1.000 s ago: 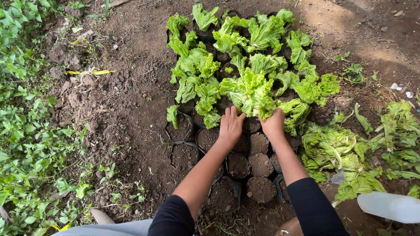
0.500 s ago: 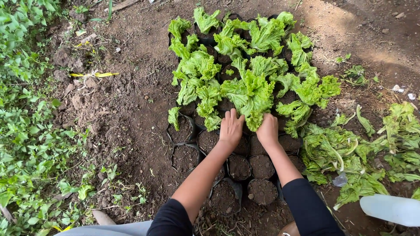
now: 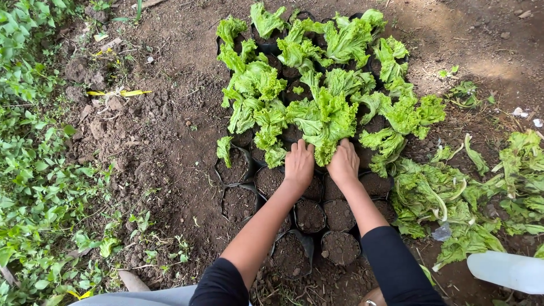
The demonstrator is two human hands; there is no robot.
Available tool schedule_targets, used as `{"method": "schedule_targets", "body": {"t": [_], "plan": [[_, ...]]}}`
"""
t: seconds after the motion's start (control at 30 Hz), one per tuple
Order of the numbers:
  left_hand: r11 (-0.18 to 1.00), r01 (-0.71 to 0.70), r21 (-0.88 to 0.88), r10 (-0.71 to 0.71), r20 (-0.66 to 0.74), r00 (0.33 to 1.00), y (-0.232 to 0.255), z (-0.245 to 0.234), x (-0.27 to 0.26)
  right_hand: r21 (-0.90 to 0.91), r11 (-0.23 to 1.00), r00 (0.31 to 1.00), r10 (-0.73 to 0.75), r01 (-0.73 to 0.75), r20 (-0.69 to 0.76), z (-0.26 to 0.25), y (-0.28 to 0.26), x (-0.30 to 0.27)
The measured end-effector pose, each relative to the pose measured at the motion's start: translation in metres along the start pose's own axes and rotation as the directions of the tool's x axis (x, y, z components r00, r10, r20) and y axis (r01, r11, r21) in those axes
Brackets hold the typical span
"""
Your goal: The person sits on the ground and places small lettuce seedlings into black plastic nursery bags filled with soil. The person picks up seedlings from a pile and inserts them into the bags one by one.
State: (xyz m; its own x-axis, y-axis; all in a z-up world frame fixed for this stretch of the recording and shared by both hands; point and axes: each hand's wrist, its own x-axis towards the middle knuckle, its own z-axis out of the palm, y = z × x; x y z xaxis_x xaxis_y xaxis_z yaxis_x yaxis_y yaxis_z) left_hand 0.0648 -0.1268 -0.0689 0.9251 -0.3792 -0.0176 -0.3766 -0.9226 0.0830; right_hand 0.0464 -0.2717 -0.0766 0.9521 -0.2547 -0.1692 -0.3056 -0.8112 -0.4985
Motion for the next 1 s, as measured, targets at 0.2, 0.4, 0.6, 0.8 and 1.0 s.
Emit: {"method": "schedule_targets", "body": {"t": [0.2,0.4,0.6,0.8,1.0], "plan": [[1.000,0.008,0.019,-0.008,0.008,1.000,-0.002,0.003,0.000,0.051,0.995,0.996,0.091,-0.090,-0.008,-0.009,-0.024,-0.012],[0.999,-0.006,-0.049,0.005,-0.012,1.000,-0.009,0.039,0.003,-0.010,1.000,1.000,-0.017,0.017,0.007,-0.018,-0.005,-0.013],[0.996,-0.001,-0.089,-0.002,-0.034,0.999,-0.013,0.090,0.014,0.005,1.000,0.999,-0.019,0.019,-0.049,-0.041,-0.009,-0.031],[1.000,-0.010,-0.026,0.005,-0.167,0.986,-0.007,0.089,0.011,0.052,0.997,0.996,-0.045,0.049,-0.076,-0.019,-0.008,-0.037],[1.000,-0.028,0.012,0.031,-0.291,0.956,-0.001,0.061,0.003,0.074,0.994,0.983,-0.062,0.076,-0.175,-0.010,-0.007,-0.040]]}}
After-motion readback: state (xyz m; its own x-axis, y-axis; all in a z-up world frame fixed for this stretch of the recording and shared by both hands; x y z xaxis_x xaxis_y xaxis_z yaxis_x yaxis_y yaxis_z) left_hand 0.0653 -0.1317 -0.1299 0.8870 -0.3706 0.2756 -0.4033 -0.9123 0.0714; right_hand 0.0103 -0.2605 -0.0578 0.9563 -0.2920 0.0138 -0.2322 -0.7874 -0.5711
